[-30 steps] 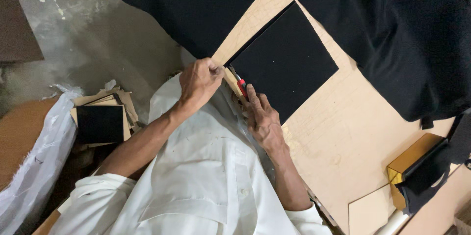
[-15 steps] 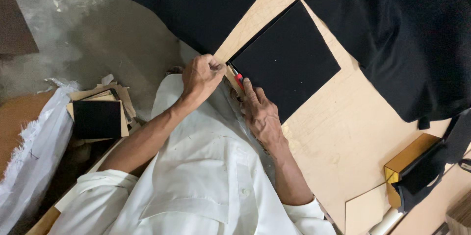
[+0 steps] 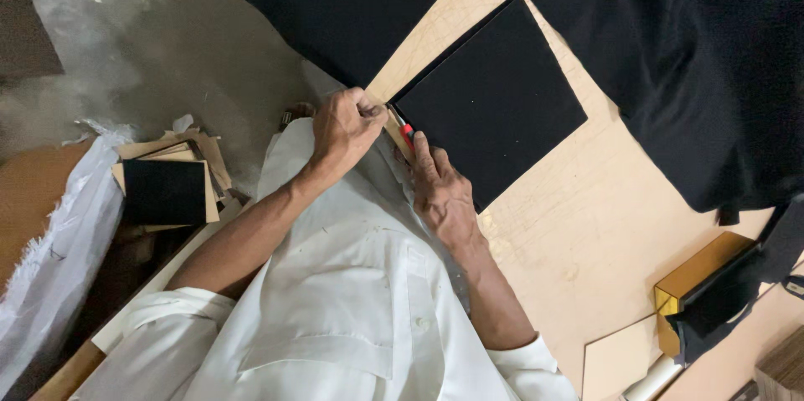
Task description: The person uses a utility knife to cut a large piece of black fabric into smaller rectangular pieces on a wooden workbench. They repeatedly position the fabric, cut along the edges, and stack the finished pieces.
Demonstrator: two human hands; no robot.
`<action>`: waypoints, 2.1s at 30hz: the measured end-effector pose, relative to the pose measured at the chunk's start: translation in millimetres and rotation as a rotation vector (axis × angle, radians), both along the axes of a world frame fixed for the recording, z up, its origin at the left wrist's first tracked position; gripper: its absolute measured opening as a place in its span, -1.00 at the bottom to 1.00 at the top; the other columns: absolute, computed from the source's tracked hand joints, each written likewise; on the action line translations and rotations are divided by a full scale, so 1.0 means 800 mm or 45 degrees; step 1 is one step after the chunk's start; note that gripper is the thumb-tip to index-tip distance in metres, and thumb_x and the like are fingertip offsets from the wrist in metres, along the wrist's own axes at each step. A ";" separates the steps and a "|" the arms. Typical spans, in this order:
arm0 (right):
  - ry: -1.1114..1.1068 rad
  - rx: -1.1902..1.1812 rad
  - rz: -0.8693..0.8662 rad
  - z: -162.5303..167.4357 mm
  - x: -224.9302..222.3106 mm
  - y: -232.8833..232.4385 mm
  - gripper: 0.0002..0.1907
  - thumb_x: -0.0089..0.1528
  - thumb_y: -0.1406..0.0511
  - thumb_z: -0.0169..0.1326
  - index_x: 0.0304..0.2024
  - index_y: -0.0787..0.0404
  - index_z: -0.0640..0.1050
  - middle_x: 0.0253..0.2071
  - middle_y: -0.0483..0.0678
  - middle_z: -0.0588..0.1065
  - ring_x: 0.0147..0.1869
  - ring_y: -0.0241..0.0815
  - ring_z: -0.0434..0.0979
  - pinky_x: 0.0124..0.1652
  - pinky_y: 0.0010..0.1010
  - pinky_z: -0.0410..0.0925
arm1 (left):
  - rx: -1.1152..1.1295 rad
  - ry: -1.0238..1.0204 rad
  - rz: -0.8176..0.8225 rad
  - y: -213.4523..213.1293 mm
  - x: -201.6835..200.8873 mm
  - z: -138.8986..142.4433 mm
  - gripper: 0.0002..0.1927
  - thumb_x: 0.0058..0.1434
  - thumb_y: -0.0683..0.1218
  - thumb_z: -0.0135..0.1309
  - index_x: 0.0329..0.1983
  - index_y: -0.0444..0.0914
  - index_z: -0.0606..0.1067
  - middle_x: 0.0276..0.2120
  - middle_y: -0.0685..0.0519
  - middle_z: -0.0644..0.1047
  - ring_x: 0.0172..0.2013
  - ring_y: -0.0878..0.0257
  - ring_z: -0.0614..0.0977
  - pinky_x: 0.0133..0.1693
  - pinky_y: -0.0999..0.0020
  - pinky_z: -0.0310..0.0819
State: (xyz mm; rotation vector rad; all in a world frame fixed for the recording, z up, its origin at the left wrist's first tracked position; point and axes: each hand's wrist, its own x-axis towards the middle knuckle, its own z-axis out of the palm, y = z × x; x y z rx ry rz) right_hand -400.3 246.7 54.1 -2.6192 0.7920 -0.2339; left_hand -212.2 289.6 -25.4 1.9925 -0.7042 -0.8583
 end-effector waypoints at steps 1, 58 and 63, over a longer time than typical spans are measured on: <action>-0.001 -0.014 0.011 -0.001 0.001 0.001 -0.36 0.23 0.53 0.11 0.37 0.39 0.32 -0.15 0.12 0.45 -0.34 0.03 0.55 -0.35 -0.19 0.48 | -0.033 -0.007 0.008 0.001 -0.001 -0.002 -0.77 0.11 -0.04 0.22 -0.49 -0.32 0.56 -0.51 -0.07 0.63 -0.46 0.07 0.68 -0.34 0.14 0.52; -0.848 0.895 -1.251 -0.010 -0.162 0.024 -0.32 0.29 0.33 0.10 0.40 0.44 0.20 0.29 0.22 0.39 0.34 -0.01 0.41 0.20 -0.27 0.37 | -0.109 -0.592 -0.665 -0.044 -0.033 0.095 -0.46 0.23 0.01 0.24 0.17 -0.41 0.46 0.08 -0.23 0.51 0.12 -0.14 0.50 0.12 -0.02 0.37; -1.001 1.044 -1.425 -0.016 -0.158 0.019 -0.31 0.22 0.40 0.13 0.36 0.47 0.22 0.25 0.21 0.39 0.24 -0.09 0.44 0.09 -0.34 0.40 | -0.086 -0.413 -0.619 -0.048 -0.025 0.080 -0.46 0.21 -0.01 0.26 0.16 -0.41 0.47 0.03 -0.19 0.54 0.01 -0.04 0.58 0.04 0.05 0.45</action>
